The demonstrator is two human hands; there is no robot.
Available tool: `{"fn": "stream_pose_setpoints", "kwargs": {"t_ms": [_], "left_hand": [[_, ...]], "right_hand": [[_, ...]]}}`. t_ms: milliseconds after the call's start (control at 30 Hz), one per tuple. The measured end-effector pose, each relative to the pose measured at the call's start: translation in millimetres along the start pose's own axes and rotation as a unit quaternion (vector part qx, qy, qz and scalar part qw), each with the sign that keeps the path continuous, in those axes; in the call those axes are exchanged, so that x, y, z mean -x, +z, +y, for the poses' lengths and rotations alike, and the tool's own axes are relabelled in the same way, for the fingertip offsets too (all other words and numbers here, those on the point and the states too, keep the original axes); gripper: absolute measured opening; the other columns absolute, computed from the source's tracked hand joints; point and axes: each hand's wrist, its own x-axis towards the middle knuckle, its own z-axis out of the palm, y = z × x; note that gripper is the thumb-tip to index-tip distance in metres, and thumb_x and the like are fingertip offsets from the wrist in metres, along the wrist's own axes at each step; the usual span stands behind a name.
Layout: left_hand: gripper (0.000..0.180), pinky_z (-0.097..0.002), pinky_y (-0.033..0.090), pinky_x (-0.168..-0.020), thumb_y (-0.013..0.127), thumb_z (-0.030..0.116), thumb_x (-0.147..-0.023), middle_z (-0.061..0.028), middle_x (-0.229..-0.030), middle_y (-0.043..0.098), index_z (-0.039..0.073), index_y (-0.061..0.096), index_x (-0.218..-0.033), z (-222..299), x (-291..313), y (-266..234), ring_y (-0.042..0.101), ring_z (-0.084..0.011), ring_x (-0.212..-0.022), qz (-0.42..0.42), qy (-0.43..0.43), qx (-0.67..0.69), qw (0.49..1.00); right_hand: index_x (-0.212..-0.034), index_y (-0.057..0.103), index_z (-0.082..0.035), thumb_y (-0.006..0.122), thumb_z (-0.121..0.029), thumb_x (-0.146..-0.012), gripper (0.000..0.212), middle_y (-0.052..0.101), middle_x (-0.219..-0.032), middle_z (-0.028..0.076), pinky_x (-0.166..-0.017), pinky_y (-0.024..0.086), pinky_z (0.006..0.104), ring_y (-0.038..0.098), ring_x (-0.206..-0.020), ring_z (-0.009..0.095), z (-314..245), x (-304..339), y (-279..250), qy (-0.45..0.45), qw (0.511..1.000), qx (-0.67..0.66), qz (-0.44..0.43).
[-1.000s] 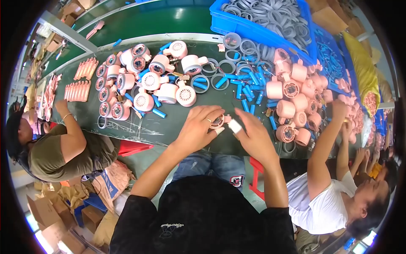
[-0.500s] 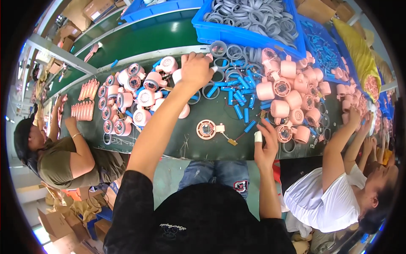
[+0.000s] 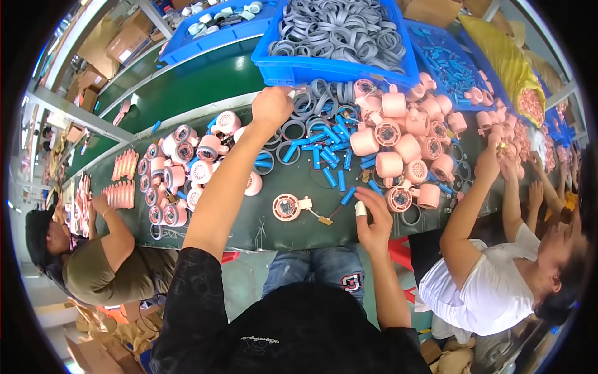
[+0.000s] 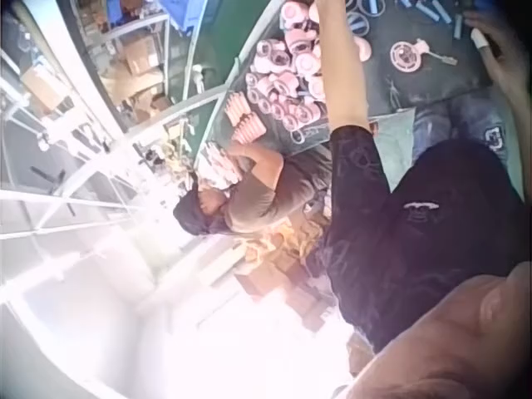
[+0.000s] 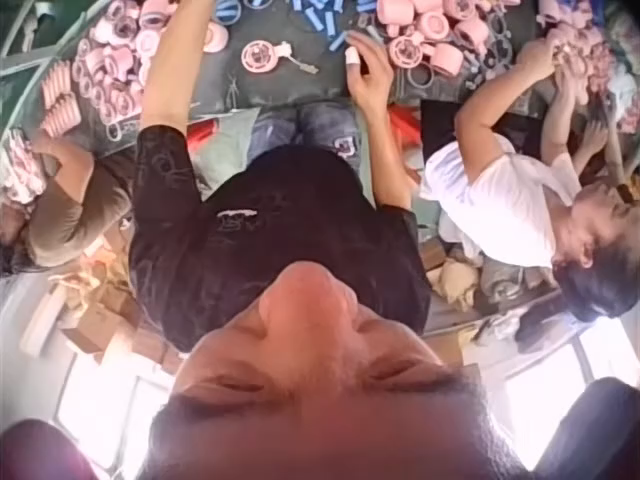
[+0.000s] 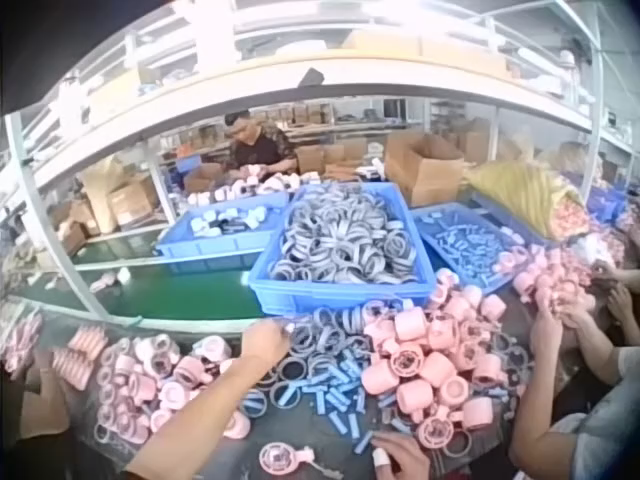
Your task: The person assembles portable fan parts by fitting rubber rings around the pink fan housings by hand and grouping the assembled pieces on the workbench.
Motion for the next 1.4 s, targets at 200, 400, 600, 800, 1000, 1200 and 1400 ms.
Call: {"fn": "stream_pose_setpoints", "kwargs": {"t_ms": [200, 400, 600, 800, 1000, 1200, 1400], "left_hand": [[0.024, -0.0453, 0.057, -0.070, 0.063, 0.025, -0.085, -0.0197, -0.078, 0.073, 0.013, 0.082, -0.095, 30, 59, -68, 0.072, -0.0359, -0.073, -0.063, -0.055, 0.174, 0.981], [0.033, -0.0305, 0.049, -0.055, 0.059, 0.028, -0.086, -0.0074, -0.060, 0.067, 0.003, 0.081, -0.087, 44, 156, -97, 0.066, -0.0134, -0.057, -0.232, -0.124, 0.449, 0.854], [0.033, -0.0335, 0.046, -0.052, 0.057, 0.025, -0.086, -0.0088, -0.054, 0.061, -0.001, 0.072, -0.072, 56, 208, -100, 0.059, -0.0168, -0.050, -0.195, -0.182, 0.437, 0.859], [0.049, -0.0405, 0.050, -0.089, 0.084, 0.024, -0.079, -0.0139, -0.114, 0.070, 0.004, 0.069, -0.121, 29, 249, -70, 0.066, -0.0294, -0.101, 0.032, 0.010, 0.402, 0.915], [0.078, -0.0436, 0.034, -0.108, 0.089, 0.025, -0.072, -0.0109, -0.129, 0.064, 0.007, 0.056, -0.140, 10, 269, -25, 0.058, -0.0290, -0.121, -0.021, -0.009, 0.264, 0.964], [0.074, -0.0405, 0.035, -0.106, 0.088, 0.020, -0.070, -0.0094, -0.122, 0.070, 0.007, 0.058, -0.137, 12, 267, -13, 0.063, -0.0259, -0.115, 0.004, -0.022, 0.271, 0.962], [0.077, -0.0401, 0.040, -0.104, 0.089, 0.021, -0.069, -0.0079, -0.121, 0.071, 0.010, 0.059, -0.138, 14, 269, -7, 0.062, -0.0278, -0.112, 0.020, -0.023, 0.269, 0.963]], "right_hand": [[-0.122, 0.068, 0.001, 0.061, 0.008, -0.082, 0.041, 0.067, -0.129, 0.017, -0.107, 0.046, 0.0392, 0.062, -0.122, 0.031, -1, -2, -4, 0.009, 0.999, -0.038, 0.020], [-0.153, 0.040, -0.001, 0.079, -0.002, -0.081, 0.082, 0.032, -0.163, 0.018, -0.121, 0.032, 0.0477, 0.040, -0.146, 0.035, -62, -46, 38, -0.017, 0.943, -0.323, -0.074], [-0.148, 0.045, 0.000, 0.077, -0.001, -0.084, 0.071, 0.034, -0.159, 0.020, -0.111, 0.047, 0.0463, 0.050, -0.138, 0.035, -53, -37, 61, -0.049, 0.921, -0.363, -0.136], [-0.146, 0.046, 0.002, 0.079, 0.000, -0.078, 0.075, 0.047, -0.151, 0.020, -0.109, 0.046, 0.0421, 0.057, -0.128, 0.030, -49, -33, 37, 0.027, 0.937, -0.325, -0.125], [-0.149, 0.050, -0.007, 0.085, -0.011, -0.077, 0.080, 0.065, -0.136, 0.010, -0.093, 0.053, 0.0328, 0.065, -0.109, 0.020, -42, -31, 30, 0.045, 0.968, -0.124, -0.213], [-0.144, 0.056, -0.008, 0.082, -0.007, -0.078, 0.071, 0.066, -0.136, 0.013, -0.102, 0.052, 0.0366, 0.065, -0.123, 0.026, -46, -27, 58, 0.008, 0.966, -0.053, -0.254], [-0.142, 0.058, -0.009, 0.082, -0.007, -0.078, 0.068, 0.065, -0.135, 0.015, -0.097, 0.056, 0.0361, 0.067, -0.119, 0.028, -48, -27, 59, 0.010, 0.966, -0.027, -0.258]]}}
